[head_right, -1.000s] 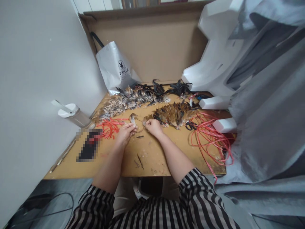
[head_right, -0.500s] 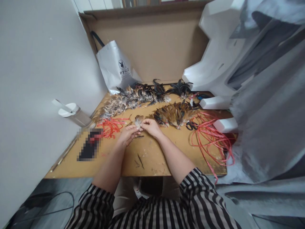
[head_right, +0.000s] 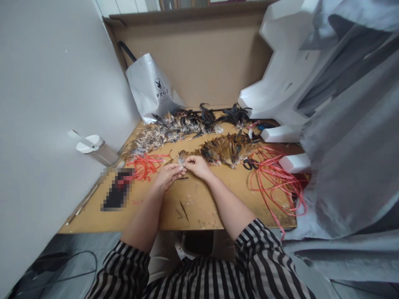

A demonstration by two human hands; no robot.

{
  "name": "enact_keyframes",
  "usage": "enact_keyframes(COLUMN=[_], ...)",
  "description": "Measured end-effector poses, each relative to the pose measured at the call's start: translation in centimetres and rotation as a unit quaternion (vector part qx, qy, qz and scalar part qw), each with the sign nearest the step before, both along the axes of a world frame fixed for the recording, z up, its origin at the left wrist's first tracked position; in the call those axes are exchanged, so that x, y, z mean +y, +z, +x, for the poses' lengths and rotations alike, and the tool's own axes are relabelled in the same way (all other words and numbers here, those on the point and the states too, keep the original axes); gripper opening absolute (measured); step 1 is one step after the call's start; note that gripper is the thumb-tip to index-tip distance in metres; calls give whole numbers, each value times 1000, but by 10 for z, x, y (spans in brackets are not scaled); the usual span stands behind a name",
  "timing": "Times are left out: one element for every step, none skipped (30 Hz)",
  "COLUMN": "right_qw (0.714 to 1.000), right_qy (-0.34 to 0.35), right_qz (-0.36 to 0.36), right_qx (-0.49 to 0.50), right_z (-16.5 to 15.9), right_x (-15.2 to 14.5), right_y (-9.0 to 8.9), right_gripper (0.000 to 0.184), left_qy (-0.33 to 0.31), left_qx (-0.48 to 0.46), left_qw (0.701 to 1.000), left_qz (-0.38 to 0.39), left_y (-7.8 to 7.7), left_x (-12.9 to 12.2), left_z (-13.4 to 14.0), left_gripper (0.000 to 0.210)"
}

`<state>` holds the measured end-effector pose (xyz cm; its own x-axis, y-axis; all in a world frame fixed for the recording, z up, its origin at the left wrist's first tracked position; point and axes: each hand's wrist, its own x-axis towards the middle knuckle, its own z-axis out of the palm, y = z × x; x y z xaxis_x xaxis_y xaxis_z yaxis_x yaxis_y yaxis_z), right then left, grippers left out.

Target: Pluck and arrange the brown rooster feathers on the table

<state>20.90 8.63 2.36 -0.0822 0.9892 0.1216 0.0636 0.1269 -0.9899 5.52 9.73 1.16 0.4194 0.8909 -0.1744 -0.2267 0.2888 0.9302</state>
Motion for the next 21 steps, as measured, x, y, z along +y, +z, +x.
enact_keyframes(right_qw=[1000,1000,1000,1000,999,999,999,999,999,1000,1000,1000,1000,1000,1000,1000,1000,1000,1000,999,999], right_qy=[-1,-4,-7,-9,-12,-15,-17,-20,-21,-21,-21,-19,-18,-18,-17,-18,-19,-20,-21,-22,-23], right_qz=[0,1,4,9,14,18,20,19,16,11,5,0,-4,-4,-3,1,5,11,18,27,37], right_qx=[-2,-7,-14,-21,-28,-32,-33,-28,-19,-8,2,11,18,22,22,21,17,10,0,-10,-21], right_z=[0,0,0,0,0,0,-1,-1,-1,-1,-2,-2,-3,-3,-3,-3,-3,-3,-3,-3,-2], right_x=[0,0,1,1,1,2,2,2,3,3,3,3,3,3,3,3,3,3,3,2,2], right_y=[0,0,-1,-1,-2,-3,-4,-4,-5,-6,-6,-7,-7,-8,-8,-8,-8,-7,-6,-5,-4], right_gripper=[18,18,18,18,18,18,18,19,19,20,21,23,24,24,24,24,24,24,24,24,24], left_qy=[5,12,19,27,34,40,45,50,56,63,70,74,76,75,70,64,57,52,47,41,34], left_qx=[3,5,7,9,11,14,15,17,18,19,21,24,28,33,39,45,51,56,62,68,74], left_qw=[1000,1000,1000,1000,999,999,999,998,998,998,997,997,996,996,996,996,996,996,996,995,995], left_qz=[-1,-4,-8,-12,-15,-17,-18,-16,-13,-7,1,11,22,32,40,46,50,53,53,53,53], left_y=[0,-1,-1,-1,-1,0,0,1,1,2,2,2,2,2,2,2,1,1,1,2,2], left_x=[0,0,0,0,0,0,-1,-1,-1,-1,-1,-1,-1,-1,-1,0,0,0,0,-1,-1], left_z=[1,1,2,2,3,3,4,4,5,5,5,6,6,6,6,7,7,7,7,7,7], left_gripper=[22,22,23,23,23,24,24,24,24,23,23,23,24,24,24,25,25,25,26,26,26])
